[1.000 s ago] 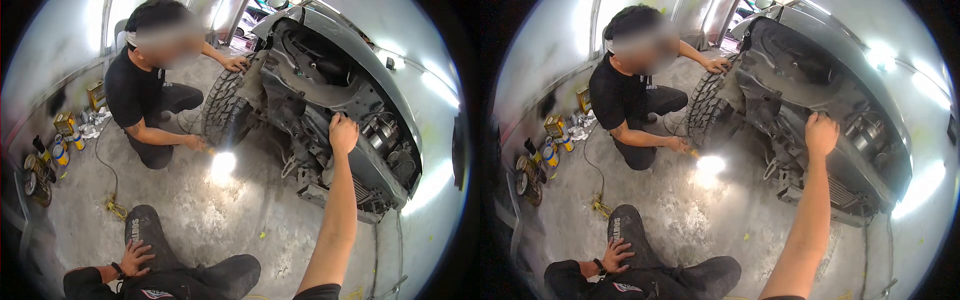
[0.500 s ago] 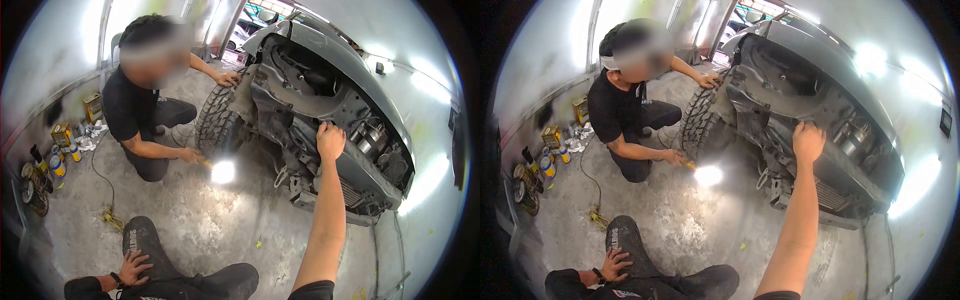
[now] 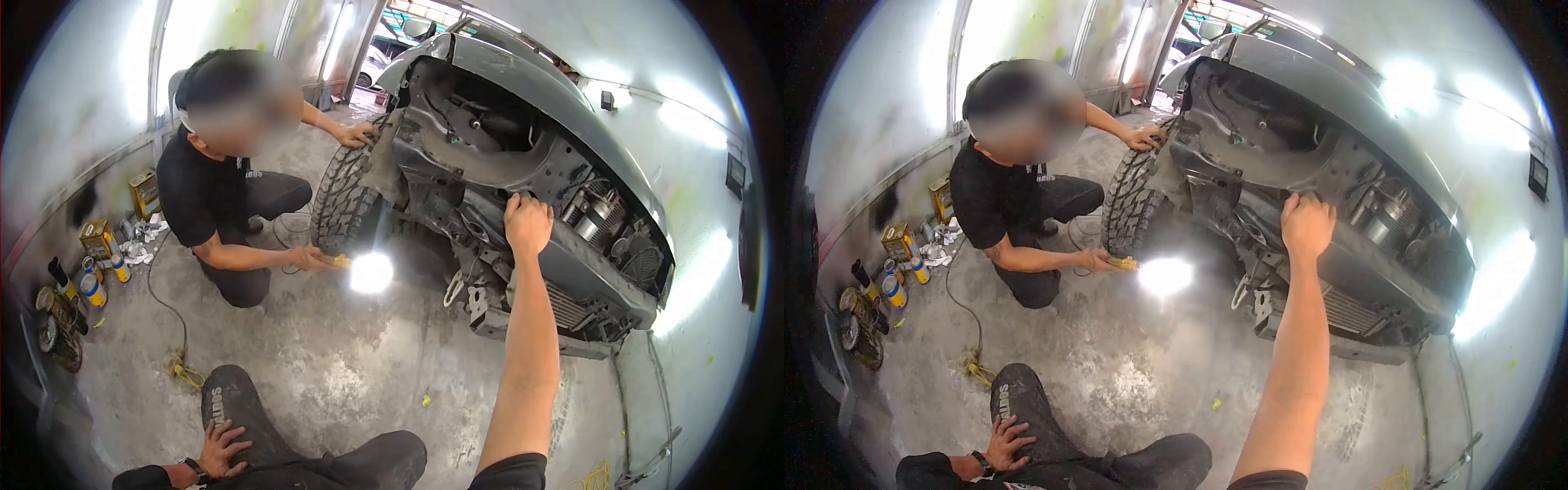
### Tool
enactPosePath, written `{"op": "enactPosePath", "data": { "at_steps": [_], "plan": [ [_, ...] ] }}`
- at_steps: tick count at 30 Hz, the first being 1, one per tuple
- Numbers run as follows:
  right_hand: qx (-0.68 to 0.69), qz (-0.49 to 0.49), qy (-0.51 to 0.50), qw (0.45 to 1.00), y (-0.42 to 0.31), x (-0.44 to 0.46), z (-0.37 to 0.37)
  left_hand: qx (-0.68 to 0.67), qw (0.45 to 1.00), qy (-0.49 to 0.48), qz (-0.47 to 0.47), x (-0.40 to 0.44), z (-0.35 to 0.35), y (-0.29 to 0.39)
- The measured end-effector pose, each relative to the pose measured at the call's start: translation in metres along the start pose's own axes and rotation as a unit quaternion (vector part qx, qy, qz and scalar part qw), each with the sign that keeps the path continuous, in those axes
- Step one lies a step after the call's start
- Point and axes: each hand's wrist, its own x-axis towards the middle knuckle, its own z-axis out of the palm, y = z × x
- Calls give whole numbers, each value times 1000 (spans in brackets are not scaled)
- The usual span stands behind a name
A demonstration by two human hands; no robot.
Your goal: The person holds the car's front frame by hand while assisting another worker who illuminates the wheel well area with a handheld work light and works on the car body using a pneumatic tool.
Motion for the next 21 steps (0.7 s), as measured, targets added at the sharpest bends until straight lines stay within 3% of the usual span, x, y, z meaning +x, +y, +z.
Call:
{"op": "enactPosePath", "data": {
  "at_steps": [5, 21],
  "plan": [
    [-11, 12, -33, 999, -2, 2, -5, -6, 1000, 2, -1, 2, -2, 2],
    [-3, 2, 0, 1000, -3, 1, -2, -32, 999, 24, 6, 1, 5, -5]
  ]
}}
